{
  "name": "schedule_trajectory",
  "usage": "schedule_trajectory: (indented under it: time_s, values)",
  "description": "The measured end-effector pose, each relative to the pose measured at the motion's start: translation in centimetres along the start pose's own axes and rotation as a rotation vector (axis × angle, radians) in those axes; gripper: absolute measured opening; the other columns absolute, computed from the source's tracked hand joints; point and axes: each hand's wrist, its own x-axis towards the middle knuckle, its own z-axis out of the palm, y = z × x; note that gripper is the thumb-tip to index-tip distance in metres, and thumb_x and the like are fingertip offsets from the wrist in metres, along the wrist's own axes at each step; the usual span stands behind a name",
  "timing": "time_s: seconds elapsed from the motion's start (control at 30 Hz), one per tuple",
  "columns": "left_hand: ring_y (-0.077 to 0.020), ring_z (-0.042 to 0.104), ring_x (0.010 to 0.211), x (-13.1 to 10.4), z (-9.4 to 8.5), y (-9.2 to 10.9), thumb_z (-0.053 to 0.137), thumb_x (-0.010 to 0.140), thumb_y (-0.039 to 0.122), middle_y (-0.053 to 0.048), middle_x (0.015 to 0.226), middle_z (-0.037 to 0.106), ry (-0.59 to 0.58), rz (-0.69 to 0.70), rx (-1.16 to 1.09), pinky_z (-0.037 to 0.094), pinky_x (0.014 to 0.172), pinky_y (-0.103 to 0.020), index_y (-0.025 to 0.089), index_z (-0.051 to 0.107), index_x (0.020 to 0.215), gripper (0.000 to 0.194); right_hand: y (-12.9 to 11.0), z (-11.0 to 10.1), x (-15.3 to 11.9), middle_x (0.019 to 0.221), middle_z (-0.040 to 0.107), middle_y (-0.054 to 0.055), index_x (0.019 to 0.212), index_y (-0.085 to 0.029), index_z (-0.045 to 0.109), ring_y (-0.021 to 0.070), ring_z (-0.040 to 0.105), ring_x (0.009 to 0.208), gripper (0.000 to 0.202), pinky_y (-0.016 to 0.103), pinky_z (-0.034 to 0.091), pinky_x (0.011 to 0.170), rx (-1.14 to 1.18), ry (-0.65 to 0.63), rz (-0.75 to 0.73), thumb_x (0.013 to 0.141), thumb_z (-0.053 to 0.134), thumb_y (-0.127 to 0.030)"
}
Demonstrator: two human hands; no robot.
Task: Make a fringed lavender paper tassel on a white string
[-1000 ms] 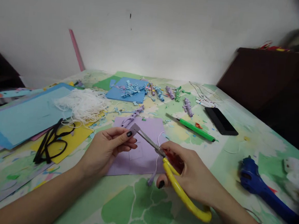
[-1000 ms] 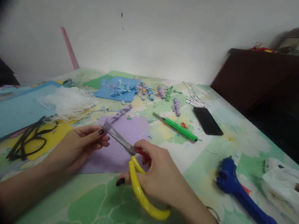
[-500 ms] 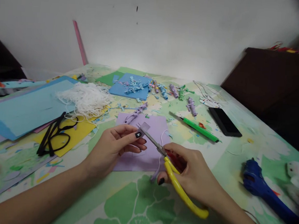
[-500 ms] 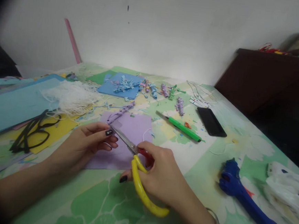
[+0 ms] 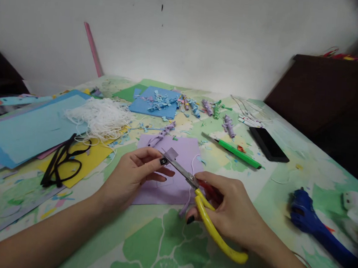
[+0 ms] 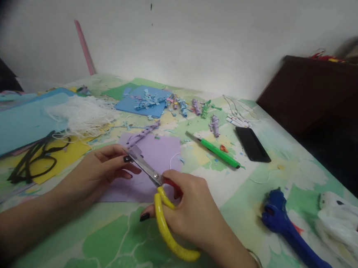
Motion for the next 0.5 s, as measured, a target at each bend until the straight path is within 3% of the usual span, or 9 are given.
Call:
schedule_trajectory:
  time_s: [0.5]
  values:
    - [-0.0121,0.07,0.063,-0.09,0.09,0.14,0.075,0.073,0.02,0.003,0.067,0.069,-0.013,0.018,0.003,0.052,0.054,-0.015,0.018,0.067,0.073,0.009,0.52,0.07,-0.09,0.053,0.042,-0.007,0.074,-0.02,0.061,0.008,0.033,0.05,0.015,0.021,0.025,0.046,-0.038,0.027,-0.065,0.072,0.073,-0.029]
